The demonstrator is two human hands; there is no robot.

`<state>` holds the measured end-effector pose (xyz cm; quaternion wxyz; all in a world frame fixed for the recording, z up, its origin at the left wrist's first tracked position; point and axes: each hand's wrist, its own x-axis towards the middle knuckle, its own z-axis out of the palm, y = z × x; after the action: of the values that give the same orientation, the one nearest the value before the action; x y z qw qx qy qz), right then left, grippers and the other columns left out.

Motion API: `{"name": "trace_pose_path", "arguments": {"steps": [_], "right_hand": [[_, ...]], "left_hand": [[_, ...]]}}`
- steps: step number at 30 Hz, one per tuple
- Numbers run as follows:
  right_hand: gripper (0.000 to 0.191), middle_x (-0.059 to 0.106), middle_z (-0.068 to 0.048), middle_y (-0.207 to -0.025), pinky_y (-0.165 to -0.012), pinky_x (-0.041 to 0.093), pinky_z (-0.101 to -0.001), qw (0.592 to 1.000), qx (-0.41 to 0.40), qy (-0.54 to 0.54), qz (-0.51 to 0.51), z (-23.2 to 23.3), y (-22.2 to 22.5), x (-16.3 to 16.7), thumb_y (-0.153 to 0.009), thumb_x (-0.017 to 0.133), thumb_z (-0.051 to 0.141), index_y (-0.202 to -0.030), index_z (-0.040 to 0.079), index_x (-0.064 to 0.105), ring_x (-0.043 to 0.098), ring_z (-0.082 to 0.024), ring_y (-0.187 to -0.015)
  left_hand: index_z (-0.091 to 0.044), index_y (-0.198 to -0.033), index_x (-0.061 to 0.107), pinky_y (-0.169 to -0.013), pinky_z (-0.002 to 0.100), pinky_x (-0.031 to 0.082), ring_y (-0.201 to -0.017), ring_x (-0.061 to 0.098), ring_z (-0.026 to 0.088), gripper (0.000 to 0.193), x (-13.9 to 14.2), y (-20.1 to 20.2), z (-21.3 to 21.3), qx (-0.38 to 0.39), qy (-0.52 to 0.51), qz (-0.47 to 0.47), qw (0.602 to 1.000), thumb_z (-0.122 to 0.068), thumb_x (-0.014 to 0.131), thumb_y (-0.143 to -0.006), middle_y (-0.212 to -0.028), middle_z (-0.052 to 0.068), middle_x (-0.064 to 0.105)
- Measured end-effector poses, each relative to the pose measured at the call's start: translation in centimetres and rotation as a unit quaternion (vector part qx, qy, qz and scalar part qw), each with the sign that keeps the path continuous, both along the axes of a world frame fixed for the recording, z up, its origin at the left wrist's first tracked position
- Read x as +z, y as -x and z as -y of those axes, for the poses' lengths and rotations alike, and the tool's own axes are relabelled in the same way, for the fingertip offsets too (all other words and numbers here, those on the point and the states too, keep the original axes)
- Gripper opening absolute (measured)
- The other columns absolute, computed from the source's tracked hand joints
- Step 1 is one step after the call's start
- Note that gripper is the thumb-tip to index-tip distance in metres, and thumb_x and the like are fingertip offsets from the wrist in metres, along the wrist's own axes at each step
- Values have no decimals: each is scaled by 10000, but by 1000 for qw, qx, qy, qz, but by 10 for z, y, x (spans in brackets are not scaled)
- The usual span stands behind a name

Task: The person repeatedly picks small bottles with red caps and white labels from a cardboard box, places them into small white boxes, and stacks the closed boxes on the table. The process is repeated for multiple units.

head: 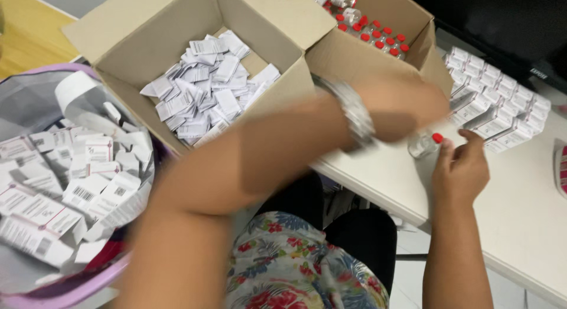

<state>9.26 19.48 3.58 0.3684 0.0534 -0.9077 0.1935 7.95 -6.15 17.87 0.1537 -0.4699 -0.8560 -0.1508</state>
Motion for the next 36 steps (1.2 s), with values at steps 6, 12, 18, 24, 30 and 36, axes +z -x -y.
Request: {"name": "trace_pose_path", "arguments": {"steps": [6, 12, 18, 24, 30, 36], "right_hand": [[240, 630, -104, -893, -712, 470, -396, 999, 26, 43, -15, -13, 3, -14, -1069, 742, 135, -1221, 11, 603, 600, -255, -770], [206, 613, -128, -988, -783, 486, -367, 992, 78, 20, -98, -14, 9, -27, -1057, 719, 49, -1209, 3, 588, 600, -234, -826], [180, 565, -118, -1021, -789, 469, -310, 970, 120, 82, -194, -8, 6, -14, -1048, 673, -38, -1189, -8, 564, 573, -209, -835], [485, 547, -109, -1191, -903, 535, -291, 889, 398, 223, -42, 104, -49, 41, -1011, 694, -55, -1377, 29, 386, 626, -195, -1001], [556, 646, -93, -1191, -917, 578, -306, 737, 556, 304, 233, 235, -109, 72, -986, 638, 32, -1456, 41, 340, 683, -165, -1030], [245, 663, -40, -839, -718, 505, -227, 754, 490, 290, 326, 243, -99, 58, -1047, 567, 110, -1252, 14, 662, 598, -95, -765]], "left_hand": [[-73, -949, 762, -795, 523, 553, -903, 702, 385, 189, 10, -43, 205, 340, 225, 93, 908, -232, 664, -921, -992, 189, 735], [-163, -1033, 788, -858, 449, 563, -970, 725, 322, 230, -64, -50, 288, 437, 279, 125, 846, -257, 741, -828, -1038, 125, 765], [-169, -924, 806, -711, 492, 538, -805, 703, 349, 245, -25, -40, 302, 356, 78, -12, 931, -389, 796, -817, -863, 114, 758], [-61, -972, 742, -706, 298, 556, -797, 678, 152, 199, 17, -70, 220, 92, -292, 53, 951, -228, 849, -956, -910, 97, 695], [-85, -942, 685, -707, 321, 544, -779, 684, 136, 195, 31, -143, 184, 21, -200, 254, 946, -218, 783, -838, -836, 54, 709], [-95, -1013, 780, -820, 479, 579, -928, 723, 352, 429, 11, -163, 313, 437, 345, 172, 813, -456, 818, -784, -955, 159, 749]]}}
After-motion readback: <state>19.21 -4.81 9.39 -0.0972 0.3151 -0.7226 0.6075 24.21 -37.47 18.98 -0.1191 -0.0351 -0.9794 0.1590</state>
